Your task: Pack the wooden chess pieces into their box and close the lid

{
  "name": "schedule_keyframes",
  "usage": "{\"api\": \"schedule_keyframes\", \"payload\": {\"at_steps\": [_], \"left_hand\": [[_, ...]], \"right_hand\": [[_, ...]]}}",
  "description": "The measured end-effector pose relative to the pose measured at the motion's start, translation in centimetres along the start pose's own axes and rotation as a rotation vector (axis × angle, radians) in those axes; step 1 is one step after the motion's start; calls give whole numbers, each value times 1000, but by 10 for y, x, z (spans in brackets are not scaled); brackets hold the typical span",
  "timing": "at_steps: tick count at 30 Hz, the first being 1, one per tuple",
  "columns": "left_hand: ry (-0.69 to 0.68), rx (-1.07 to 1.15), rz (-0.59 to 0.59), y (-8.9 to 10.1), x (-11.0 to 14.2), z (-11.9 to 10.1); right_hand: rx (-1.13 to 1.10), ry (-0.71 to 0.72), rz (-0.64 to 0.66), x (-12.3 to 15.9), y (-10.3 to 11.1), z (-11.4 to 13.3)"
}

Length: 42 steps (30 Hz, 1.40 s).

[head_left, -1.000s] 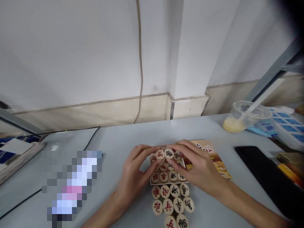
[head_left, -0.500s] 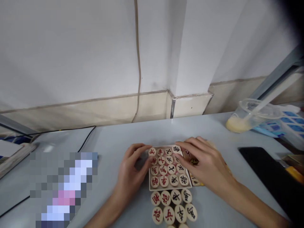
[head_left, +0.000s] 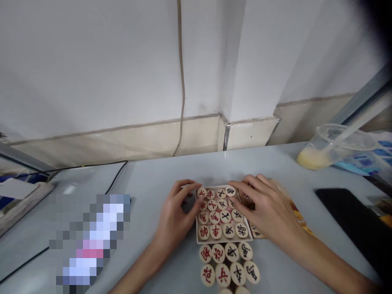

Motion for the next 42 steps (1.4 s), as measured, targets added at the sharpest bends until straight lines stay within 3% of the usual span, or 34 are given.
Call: {"api": "schedule_keyframes", "payload": {"at_steps": [5, 18, 30, 37, 42], "left_hand": [[-8, -7, 0, 0, 3, 1], [-217, -264, -7, -2, 10, -17], [-264, -241, 7, 1, 11, -24], [-270, -189, -85, 17, 11, -26], [-259, -142, -201, 42, 19, -49]], "right_hand": [[-40, 9, 30, 0, -2, 2], [-123, 73, 16, 0, 2, 6], [-144, 112, 28, 0, 3, 10], [-183, 119, -63, -1, 17, 12], [-213, 171, -157, 6, 37, 31]]}}
Point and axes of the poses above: each hand's wrist, its own x-axis away from the middle knuckle, its own y-axis out of the back of the hand, z = x × y, the point moved 9 cm from there along -x, towards the middle knuckle, and after that the axes turned 14 degrees about -x, right-handed, at the moved point
